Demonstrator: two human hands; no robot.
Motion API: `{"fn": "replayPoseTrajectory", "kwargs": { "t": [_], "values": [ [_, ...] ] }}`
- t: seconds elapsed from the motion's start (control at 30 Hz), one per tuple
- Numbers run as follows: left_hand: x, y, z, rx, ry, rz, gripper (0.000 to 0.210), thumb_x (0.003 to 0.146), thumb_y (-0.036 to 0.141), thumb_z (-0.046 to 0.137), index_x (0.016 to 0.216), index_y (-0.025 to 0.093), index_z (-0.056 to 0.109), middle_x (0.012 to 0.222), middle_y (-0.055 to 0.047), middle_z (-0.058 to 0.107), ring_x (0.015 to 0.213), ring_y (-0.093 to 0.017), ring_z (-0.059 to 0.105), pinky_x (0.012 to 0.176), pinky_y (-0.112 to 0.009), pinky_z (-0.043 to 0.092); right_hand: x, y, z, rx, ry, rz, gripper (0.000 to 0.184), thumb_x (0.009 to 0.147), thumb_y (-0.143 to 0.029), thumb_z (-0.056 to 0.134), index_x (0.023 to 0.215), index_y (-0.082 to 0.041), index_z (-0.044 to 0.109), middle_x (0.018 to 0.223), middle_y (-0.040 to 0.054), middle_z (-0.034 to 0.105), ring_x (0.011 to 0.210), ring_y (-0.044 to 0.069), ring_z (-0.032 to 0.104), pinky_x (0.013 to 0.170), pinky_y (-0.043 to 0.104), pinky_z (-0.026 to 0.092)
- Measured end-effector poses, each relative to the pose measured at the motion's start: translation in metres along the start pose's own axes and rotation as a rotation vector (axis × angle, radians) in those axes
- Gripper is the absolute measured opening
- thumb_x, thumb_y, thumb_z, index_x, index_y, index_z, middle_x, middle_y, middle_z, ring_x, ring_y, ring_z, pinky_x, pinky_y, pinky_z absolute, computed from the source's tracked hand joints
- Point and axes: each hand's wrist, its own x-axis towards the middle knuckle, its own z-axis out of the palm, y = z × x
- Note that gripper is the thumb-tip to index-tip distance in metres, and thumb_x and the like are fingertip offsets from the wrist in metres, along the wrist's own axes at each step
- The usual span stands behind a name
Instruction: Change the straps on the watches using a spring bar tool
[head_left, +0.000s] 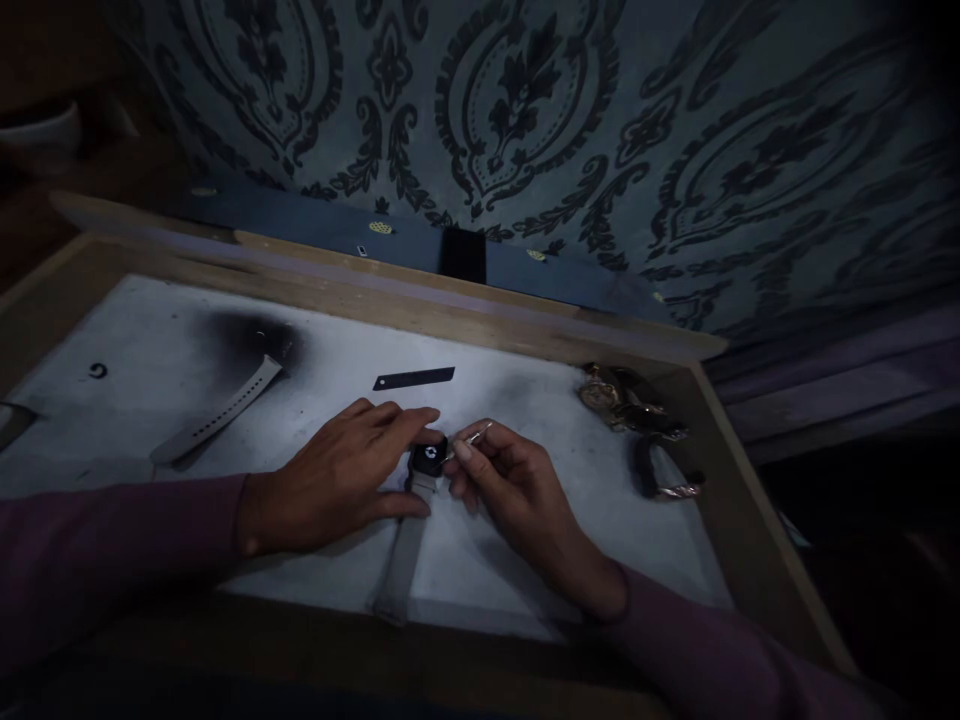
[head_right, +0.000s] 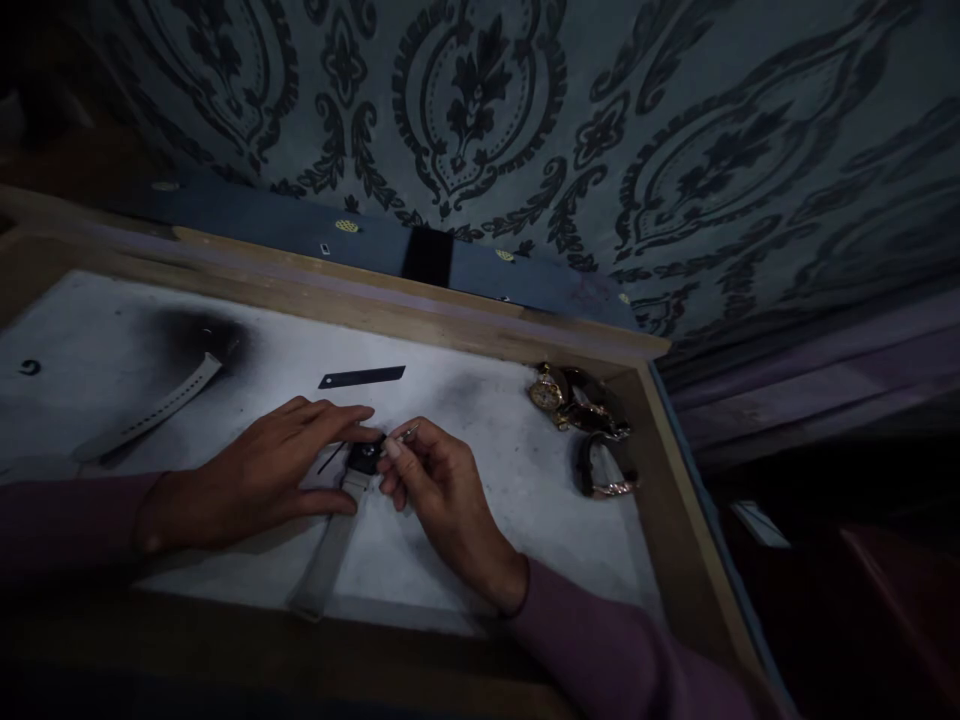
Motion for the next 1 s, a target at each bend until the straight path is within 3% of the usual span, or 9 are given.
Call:
{"fn": "replayPoseTrajectory", "kwargs": {
  "t": [0.17,0.3,0.43,0.67,0.83,1.0],
  "values": [
    [0.001,0.002,-0.001,0.000,-0.008,-0.009,0.072,0.080,0.034,0.075,0.135,0.017,0.032,0.126,-0.009,0.063,0.110,-0.026,0.057,0.087,-0.037,0.044,-0.005,-0.005,0.002,-0.241,0.007,-0.137,0.016,0.095,-0.028,0.052,0.083,-0.018,0.057,0.061,-0.0026,0.056,0.049,0.009,0.049,0.044,0.019,0.040],
    [0.000,0.001,-0.001,-0.011,-0.006,-0.005,0.067,0.083,0.035,0.072,0.134,0.017,0.033,0.126,-0.010,0.062,0.111,-0.026,0.057,0.088,-0.038,0.044,-0.010,-0.013,0.003,-0.638,-0.030,-0.406,0.013,0.095,-0.015,0.048,0.086,-0.018,0.057,0.068,-0.0004,0.058,0.056,0.011,0.054,0.053,0.022,0.044],
    [-0.002,0.000,0.000,-0.019,0.001,-0.004,0.066,0.085,0.037,0.069,0.136,0.018,0.032,0.126,-0.010,0.061,0.113,-0.026,0.057,0.091,-0.039,0.043,-0.010,-0.016,0.005,-0.807,-0.098,-0.591,0.015,0.094,-0.010,0.046,0.088,-0.018,0.057,0.074,0.0029,0.061,0.063,0.014,0.057,0.058,0.025,0.047],
    [-0.003,-0.004,0.002,-0.049,0.041,0.063,0.067,0.087,0.039,0.066,0.138,0.018,0.028,0.126,-0.013,0.061,0.111,-0.028,0.057,0.091,-0.042,0.044,-0.008,-0.013,0.007,-0.733,-0.080,-0.543,0.014,0.093,-0.010,0.048,0.090,-0.021,0.057,0.071,0.0016,0.058,0.059,0.014,0.054,0.055,0.026,0.045],
    [-0.003,-0.004,0.002,-0.052,0.019,0.041,0.069,0.086,0.040,0.067,0.138,0.017,0.029,0.128,-0.013,0.060,0.112,-0.028,0.056,0.092,-0.043,0.044,-0.009,-0.009,0.005,-0.614,-0.020,-0.381,0.012,0.094,-0.017,0.050,0.084,-0.020,0.056,0.064,-0.0007,0.057,0.054,0.012,0.054,0.052,0.024,0.043],
    [-0.003,-0.004,0.001,-0.038,0.002,0.038,0.070,0.085,0.038,0.069,0.138,0.017,0.029,0.126,-0.012,0.060,0.112,-0.028,0.055,0.092,-0.042,0.043,-0.008,-0.001,0.005,-0.358,0.007,-0.198,0.017,0.096,-0.029,0.050,0.083,-0.020,0.055,0.062,-0.0018,0.057,0.050,0.010,0.052,0.047,0.021,0.043]
  ]
}}
